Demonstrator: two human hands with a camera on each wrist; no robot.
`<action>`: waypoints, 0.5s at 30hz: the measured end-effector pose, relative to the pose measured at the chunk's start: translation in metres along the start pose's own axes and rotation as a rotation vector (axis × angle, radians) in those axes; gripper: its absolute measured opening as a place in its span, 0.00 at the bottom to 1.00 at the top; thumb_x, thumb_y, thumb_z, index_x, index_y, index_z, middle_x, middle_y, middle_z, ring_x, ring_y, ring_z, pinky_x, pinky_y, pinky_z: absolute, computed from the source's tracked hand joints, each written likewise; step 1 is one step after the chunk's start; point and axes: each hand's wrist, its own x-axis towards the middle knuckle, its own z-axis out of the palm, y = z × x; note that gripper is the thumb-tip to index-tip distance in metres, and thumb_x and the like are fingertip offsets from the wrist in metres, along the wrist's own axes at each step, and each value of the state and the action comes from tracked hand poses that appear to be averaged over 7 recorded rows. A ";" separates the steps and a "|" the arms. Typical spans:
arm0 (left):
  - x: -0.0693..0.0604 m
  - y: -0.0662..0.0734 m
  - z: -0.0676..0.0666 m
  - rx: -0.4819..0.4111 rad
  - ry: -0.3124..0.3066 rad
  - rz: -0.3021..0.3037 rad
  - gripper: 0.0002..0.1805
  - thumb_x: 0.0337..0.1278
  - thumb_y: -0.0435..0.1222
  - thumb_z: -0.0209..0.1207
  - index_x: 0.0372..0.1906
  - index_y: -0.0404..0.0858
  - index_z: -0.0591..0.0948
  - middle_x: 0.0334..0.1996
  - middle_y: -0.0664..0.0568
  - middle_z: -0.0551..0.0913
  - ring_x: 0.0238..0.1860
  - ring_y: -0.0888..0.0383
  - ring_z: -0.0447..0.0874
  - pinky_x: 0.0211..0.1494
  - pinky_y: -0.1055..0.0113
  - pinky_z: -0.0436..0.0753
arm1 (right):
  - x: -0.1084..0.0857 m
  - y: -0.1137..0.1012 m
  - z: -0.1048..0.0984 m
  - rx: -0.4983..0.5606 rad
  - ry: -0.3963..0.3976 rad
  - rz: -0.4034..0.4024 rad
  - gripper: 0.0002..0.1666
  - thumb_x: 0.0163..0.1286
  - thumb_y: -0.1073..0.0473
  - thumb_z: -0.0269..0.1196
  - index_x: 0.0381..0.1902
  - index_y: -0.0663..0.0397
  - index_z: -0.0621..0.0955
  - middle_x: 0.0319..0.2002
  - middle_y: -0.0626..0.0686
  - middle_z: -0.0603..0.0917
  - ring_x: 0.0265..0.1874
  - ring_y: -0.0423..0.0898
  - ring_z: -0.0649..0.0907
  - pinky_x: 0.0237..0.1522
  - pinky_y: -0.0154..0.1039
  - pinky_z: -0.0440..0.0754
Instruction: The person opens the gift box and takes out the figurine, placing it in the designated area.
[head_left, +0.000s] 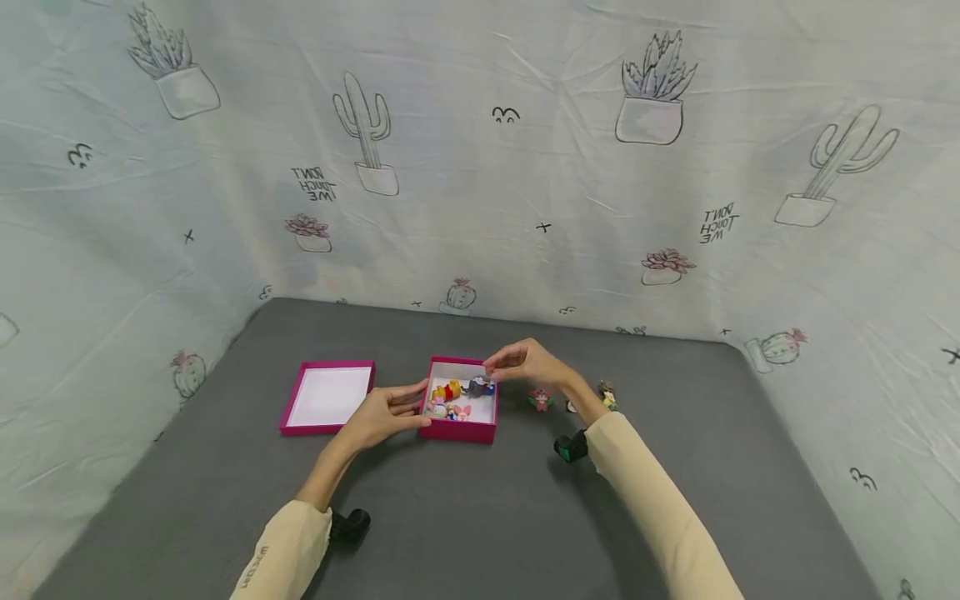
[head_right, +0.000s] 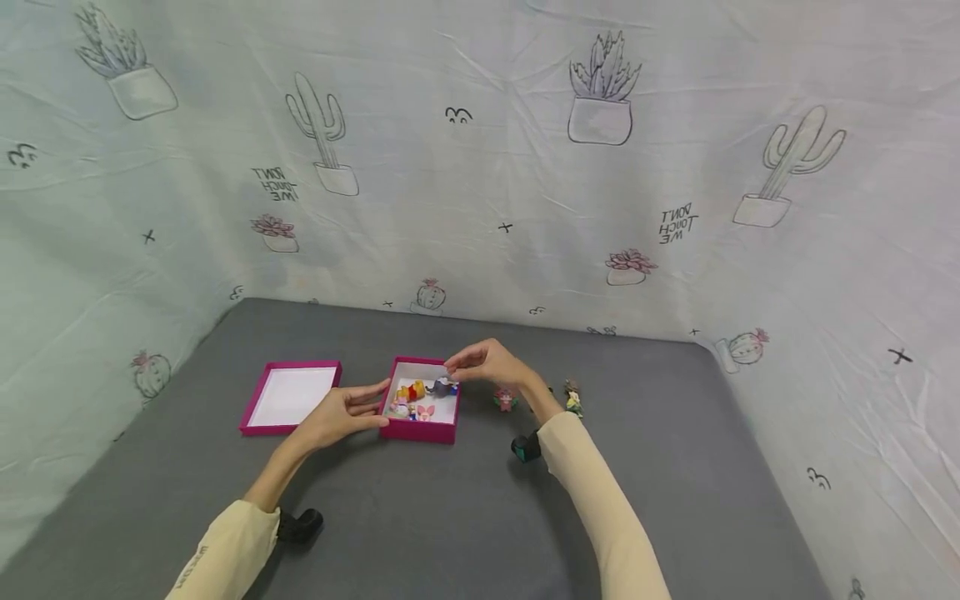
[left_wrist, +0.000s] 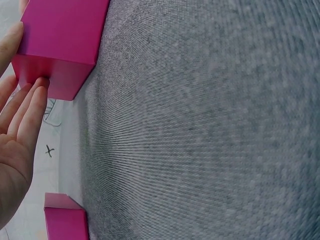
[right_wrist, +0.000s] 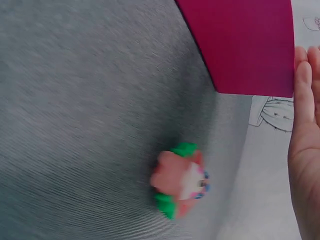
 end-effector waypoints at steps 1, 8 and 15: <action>0.000 0.000 0.000 -0.009 0.000 0.000 0.36 0.50 0.37 0.70 0.66 0.34 0.71 0.65 0.35 0.68 0.59 0.41 0.75 0.55 0.58 0.79 | 0.003 -0.001 -0.001 -0.013 -0.024 0.006 0.20 0.65 0.70 0.63 0.50 0.83 0.75 0.48 0.75 0.79 0.46 0.55 0.84 0.52 0.47 0.81; 0.002 0.001 0.003 -0.041 -0.021 0.013 0.36 0.50 0.36 0.69 0.66 0.32 0.70 0.65 0.36 0.68 0.59 0.41 0.74 0.55 0.59 0.79 | 0.021 -0.009 -0.009 -0.125 -0.167 0.039 0.16 0.64 0.71 0.63 0.47 0.81 0.78 0.43 0.72 0.82 0.40 0.53 0.85 0.47 0.56 0.81; 0.001 0.001 -0.001 -0.025 -0.003 -0.013 0.36 0.50 0.36 0.70 0.66 0.34 0.71 0.65 0.37 0.69 0.59 0.41 0.75 0.55 0.57 0.79 | 0.036 -0.019 -0.006 -0.215 -0.206 0.096 0.16 0.62 0.69 0.66 0.45 0.76 0.81 0.43 0.68 0.84 0.40 0.50 0.86 0.46 0.45 0.84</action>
